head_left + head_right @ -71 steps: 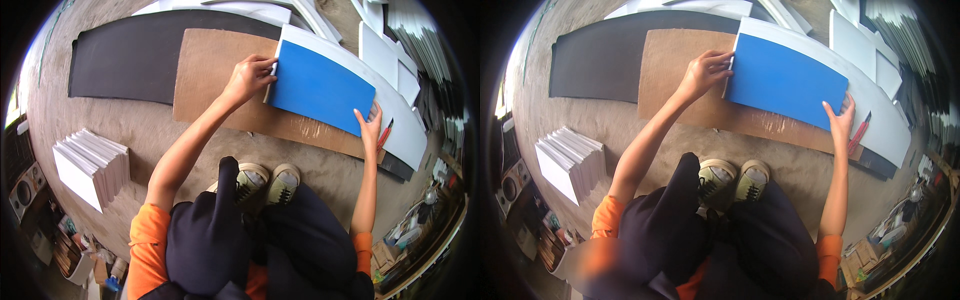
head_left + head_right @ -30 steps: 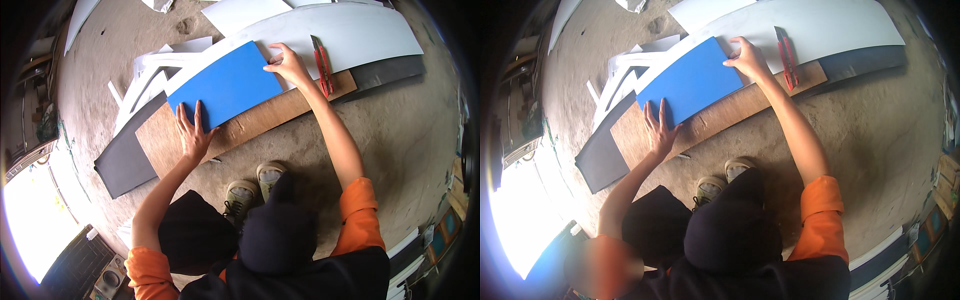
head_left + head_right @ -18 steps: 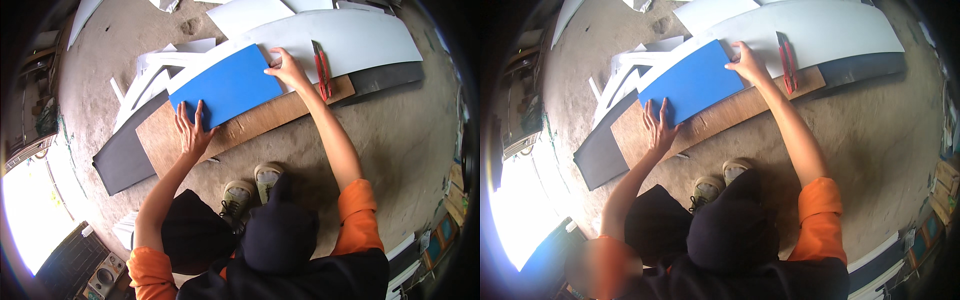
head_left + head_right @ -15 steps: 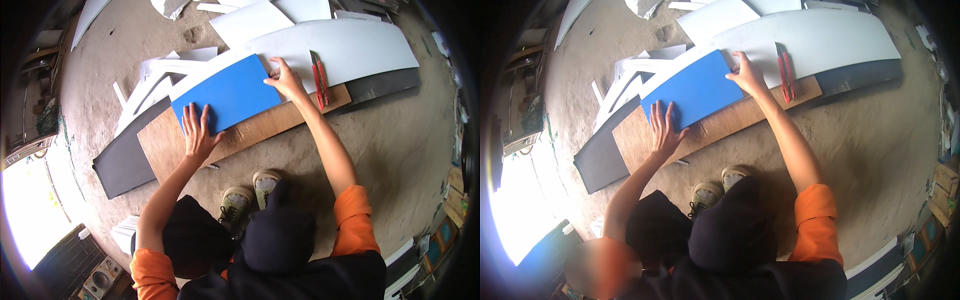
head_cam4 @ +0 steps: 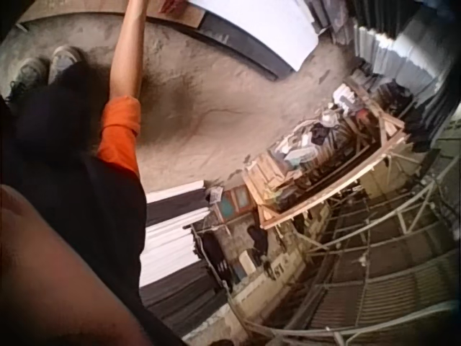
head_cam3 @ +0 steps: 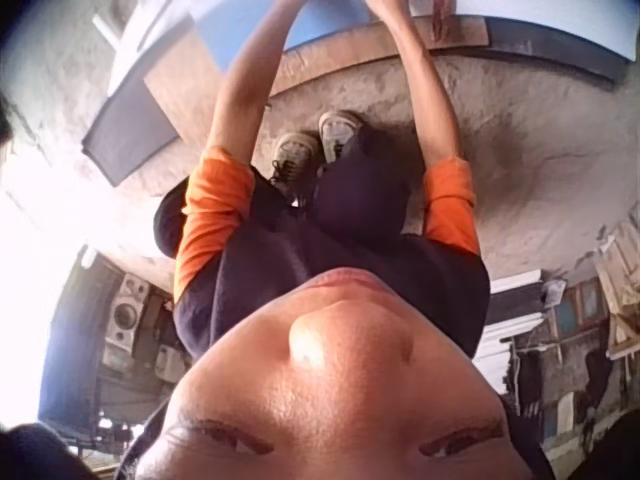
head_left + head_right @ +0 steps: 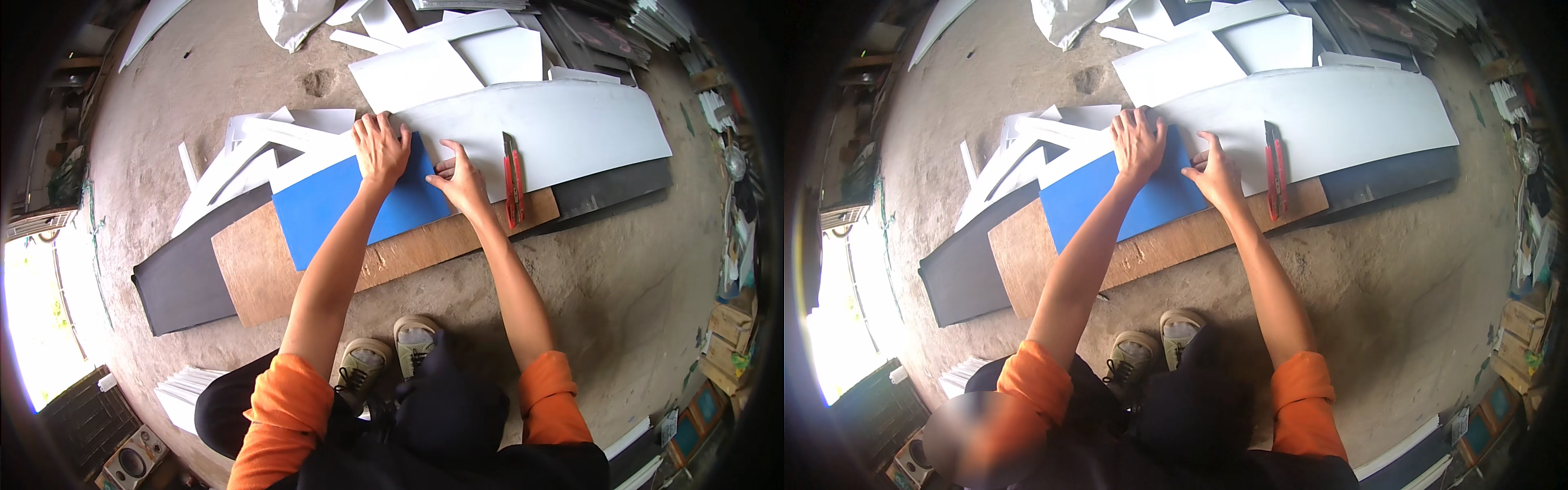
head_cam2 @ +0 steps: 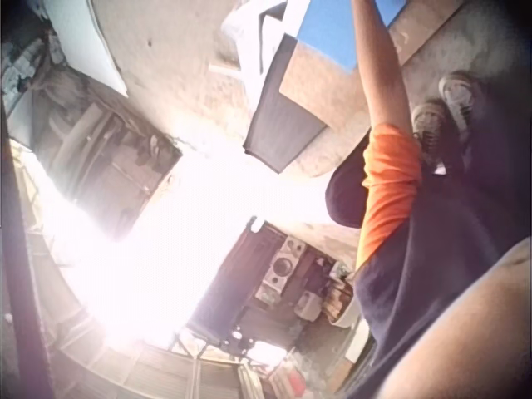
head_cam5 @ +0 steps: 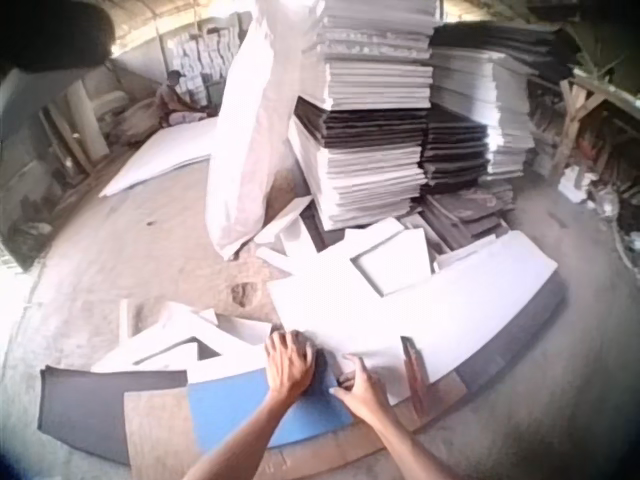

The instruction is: The person sits on the floor and uses a red utility knife to cut a white sheet of cardboard. They use a blue rectangular board as a straightedge guide to ensure straight cuts. The person repeatedly aligns the guide, scores the cardboard, and separates the cut pieces.

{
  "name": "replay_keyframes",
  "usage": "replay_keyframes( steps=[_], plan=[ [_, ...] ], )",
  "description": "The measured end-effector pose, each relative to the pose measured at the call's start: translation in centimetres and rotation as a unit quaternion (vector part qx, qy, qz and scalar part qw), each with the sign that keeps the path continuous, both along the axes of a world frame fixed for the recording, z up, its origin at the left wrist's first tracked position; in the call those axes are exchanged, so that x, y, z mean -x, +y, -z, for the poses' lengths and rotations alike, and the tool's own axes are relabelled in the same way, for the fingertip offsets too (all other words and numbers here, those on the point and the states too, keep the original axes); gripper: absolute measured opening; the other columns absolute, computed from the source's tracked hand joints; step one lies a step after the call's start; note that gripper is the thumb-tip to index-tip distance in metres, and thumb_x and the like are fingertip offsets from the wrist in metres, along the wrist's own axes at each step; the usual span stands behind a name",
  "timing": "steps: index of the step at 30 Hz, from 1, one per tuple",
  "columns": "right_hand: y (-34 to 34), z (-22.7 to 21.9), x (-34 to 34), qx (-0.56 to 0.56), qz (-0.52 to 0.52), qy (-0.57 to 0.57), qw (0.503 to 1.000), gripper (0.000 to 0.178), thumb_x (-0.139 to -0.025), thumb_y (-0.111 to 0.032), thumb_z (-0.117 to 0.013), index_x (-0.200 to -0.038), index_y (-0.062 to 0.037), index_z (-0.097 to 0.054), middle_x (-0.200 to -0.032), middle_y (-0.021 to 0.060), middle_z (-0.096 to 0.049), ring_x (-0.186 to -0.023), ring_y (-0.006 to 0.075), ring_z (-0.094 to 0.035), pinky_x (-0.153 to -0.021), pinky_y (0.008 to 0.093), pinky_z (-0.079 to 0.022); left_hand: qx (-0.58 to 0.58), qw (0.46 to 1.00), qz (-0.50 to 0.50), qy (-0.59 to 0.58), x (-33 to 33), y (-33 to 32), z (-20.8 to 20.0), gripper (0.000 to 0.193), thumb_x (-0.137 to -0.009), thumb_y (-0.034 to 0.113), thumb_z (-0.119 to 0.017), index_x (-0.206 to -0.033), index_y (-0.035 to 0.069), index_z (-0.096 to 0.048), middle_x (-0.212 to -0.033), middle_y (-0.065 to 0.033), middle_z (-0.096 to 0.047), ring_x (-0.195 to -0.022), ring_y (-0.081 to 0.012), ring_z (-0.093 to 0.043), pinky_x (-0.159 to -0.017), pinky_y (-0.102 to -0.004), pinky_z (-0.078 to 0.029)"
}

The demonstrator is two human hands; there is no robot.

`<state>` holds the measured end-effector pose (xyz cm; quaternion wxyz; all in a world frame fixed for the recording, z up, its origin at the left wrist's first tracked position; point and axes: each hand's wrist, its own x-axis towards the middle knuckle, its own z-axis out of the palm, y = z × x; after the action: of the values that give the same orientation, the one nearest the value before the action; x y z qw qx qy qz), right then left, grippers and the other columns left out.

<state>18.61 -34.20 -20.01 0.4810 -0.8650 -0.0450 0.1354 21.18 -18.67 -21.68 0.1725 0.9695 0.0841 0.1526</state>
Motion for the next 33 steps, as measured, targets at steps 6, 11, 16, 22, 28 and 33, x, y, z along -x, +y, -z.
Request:
replay_keyframes(
  steps=[6,11,16,22,28,33],
  plan=[
    [0.4,-0.4,1.7,-0.019,0.001,0.015,1.0,0.066,-0.066,-0.01,-0.073,-0.123,-0.0097,-0.04,-0.079,0.0069,-0.063,-0.07,0.0176,-0.063,-0.067,0.0305,-0.05,0.006,0.999,0.024,-0.024,2.0,0.9,-0.2,0.039,-0.081,0.026,-0.052,-0.109,0.001,-0.047,-0.102,-0.0193,-0.045,-0.098,-0.033,-0.042,-0.09,-0.0437,-0.03],
    [1.7,-0.5,5.6,-0.028,0.01,-0.004,1.0,0.064,-0.065,-0.005,-0.073,-0.121,-0.0091,-0.042,-0.077,0.0054,-0.061,-0.068,0.0166,-0.062,-0.064,0.0294,-0.05,0.012,1.0,0.019,0.003,5.4,1.8,-0.5,0.041,-0.078,0.024,-0.055,-0.111,0.001,-0.045,-0.1,-0.0182,-0.045,-0.096,-0.0322,-0.042,-0.09,-0.043,-0.03],
    [2.1,-0.5,6.0,-0.035,0.021,0.0,0.999,0.063,-0.065,-0.006,-0.072,-0.121,-0.008,-0.042,-0.077,0.005,-0.061,-0.068,0.0169,-0.062,-0.064,0.03,-0.049,-0.04,0.995,0.019,-0.085,6.0,1.3,-1.2,0.036,-0.076,0.02,-0.06,-0.104,0.003,-0.047,-0.096,-0.0138,-0.046,-0.091,-0.0308,-0.043,-0.085,-0.0435,-0.032],
    [2.3,-0.2,5.6,-0.027,0.005,-0.007,1.0,0.063,-0.066,-0.01,-0.072,-0.121,-0.0079,-0.041,-0.078,0.0061,-0.064,-0.069,0.0188,-0.063,-0.065,0.0309,-0.049,0.041,0.994,0.084,-0.048,7.9,1.6,-1.3,0.016,-0.075,0.01,-0.058,-0.087,0.005,-0.049,-0.086,-0.0098,-0.049,-0.082,-0.0284,-0.048,-0.07,-0.0393,-0.04],
    [0.3,1.0,5.2,-0.061,0.011,-0.032,0.998,0.047,-0.069,-0.007,-0.068,-0.113,-0.0064,-0.049,-0.078,0.0079,-0.064,-0.07,0.0182,-0.063,-0.063,0.0307,-0.049,0.039,0.993,0.106,-0.035,12.8,-0.9,-2.6,0.044,-0.075,0.016,-0.057,-0.116,0.004,-0.045,-0.116,-0.0136,-0.044,-0.114,-0.029,-0.039,-0.102,-0.0465,-0.024],
    [-2.5,-1.7,6.8,0.252,0.129,-0.247,0.927,0.044,-0.072,-0.015,-0.068,-0.112,-0.007,-0.049,-0.097,0.0118,-0.052,-0.096,0.0269,-0.047,-0.084,0.0397,-0.039,0.019,0.997,0.067,-0.012,13.1,-0.5,-2.4,0.047,-0.076,0.021,-0.058,-0.118,0.006,-0.043,-0.119,-0.0103,-0.042,-0.12,-0.0244,-0.034,-0.104,-0.0508,-0.018]
  ],
)
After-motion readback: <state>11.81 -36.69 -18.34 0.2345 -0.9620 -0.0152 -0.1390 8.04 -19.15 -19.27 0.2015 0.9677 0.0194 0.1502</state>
